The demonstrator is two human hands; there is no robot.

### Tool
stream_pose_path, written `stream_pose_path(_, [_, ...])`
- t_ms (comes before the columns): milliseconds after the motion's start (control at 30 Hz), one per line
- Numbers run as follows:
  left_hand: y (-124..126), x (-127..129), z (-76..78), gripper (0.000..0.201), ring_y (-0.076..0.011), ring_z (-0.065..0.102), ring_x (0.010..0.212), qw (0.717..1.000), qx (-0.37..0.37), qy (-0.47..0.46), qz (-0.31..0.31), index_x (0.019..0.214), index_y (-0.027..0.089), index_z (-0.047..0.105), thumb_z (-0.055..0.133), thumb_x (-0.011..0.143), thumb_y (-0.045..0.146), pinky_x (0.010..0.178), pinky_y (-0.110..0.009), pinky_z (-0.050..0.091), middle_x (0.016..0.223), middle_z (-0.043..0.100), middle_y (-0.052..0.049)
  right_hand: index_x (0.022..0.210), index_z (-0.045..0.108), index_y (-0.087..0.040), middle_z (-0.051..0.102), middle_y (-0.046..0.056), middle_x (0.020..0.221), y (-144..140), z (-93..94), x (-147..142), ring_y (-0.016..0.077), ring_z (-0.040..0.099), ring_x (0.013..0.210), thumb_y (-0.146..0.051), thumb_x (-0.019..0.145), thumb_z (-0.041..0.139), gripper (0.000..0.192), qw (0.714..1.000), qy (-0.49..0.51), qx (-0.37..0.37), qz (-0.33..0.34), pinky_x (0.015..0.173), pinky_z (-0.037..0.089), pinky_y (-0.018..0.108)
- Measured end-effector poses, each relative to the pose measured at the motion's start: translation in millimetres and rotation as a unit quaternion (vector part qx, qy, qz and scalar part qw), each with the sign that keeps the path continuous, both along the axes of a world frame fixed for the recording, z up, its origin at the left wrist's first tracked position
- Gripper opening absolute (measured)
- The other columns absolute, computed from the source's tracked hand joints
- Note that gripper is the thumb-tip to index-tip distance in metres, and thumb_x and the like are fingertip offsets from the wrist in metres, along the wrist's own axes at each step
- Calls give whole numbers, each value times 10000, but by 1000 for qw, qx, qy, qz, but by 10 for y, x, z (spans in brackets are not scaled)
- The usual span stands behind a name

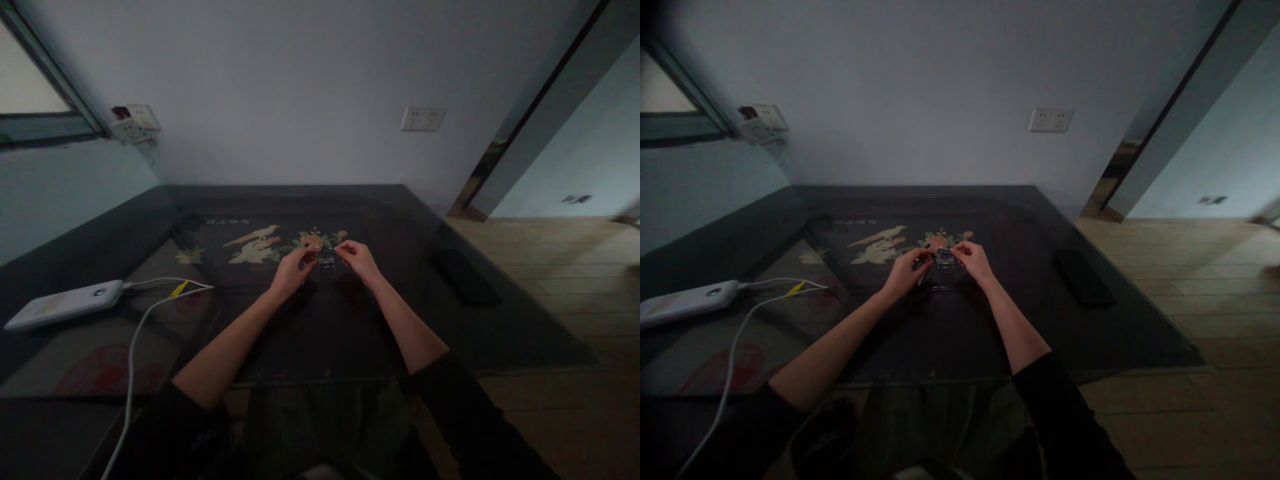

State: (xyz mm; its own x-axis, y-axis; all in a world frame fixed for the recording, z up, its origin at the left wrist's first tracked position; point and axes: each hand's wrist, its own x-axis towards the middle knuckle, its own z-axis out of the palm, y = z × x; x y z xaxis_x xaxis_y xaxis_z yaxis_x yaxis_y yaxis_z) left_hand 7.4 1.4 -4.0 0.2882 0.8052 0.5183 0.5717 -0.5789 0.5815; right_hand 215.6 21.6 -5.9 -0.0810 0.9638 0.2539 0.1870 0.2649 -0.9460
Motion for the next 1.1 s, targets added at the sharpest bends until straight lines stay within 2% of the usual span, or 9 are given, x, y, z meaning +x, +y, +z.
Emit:
stream_pose_path(133, [-10,6,-55,185,-246,625,1053,991,1,136,18,1043,203,679,609,872,195,939,-404,476,1079,698,-83,703,637,-188,575,5,591,96,-102,59,154,505,565,-453,760,639,271,987,-126,72,-67,567,365,272])
stream_pose_path(267, [-48,28,-64,246,-290,591,1119,978,-1,207,30,1119,210,677,588,891,239,956,-455,444,1172,682,-97,762,676,-193,634,17,667,101,-153,23,165,556,633,-352,807,615,176,973,-203,57,-91,618,383,269])
stream_pose_path(433, [-50,41,-69,253,-294,570,1152,975,4,222,17,1124,222,695,576,903,252,979,-479,396,1211,690,-84,822,706,-218,685,22,730,62,-140,-36,176,582,684,-306,836,614,128,958,-269,40,-88,625,377,268])
stream_pose_path(700, [0,28,-138,258,-277,567,1167,973,9,232,2,1121,230,711,562,912,252,993,-474,363,1176,718,-71,857,714,-233,693,29,776,2,-89,-84,188,586,739,-311,863,616,125,942,-323,36,-86,616,344,272])
stream_pose_path(1100, [-50,23,-76,203,-284,600,1113,973,8,228,-26,976,251,759,579,886,235,1012,-500,349,1139,733,-64,863,734,-234,703,34,781,-23,11,-16,170,572,691,-282,859,645,101,929,-369,38,-12,610,331,264])
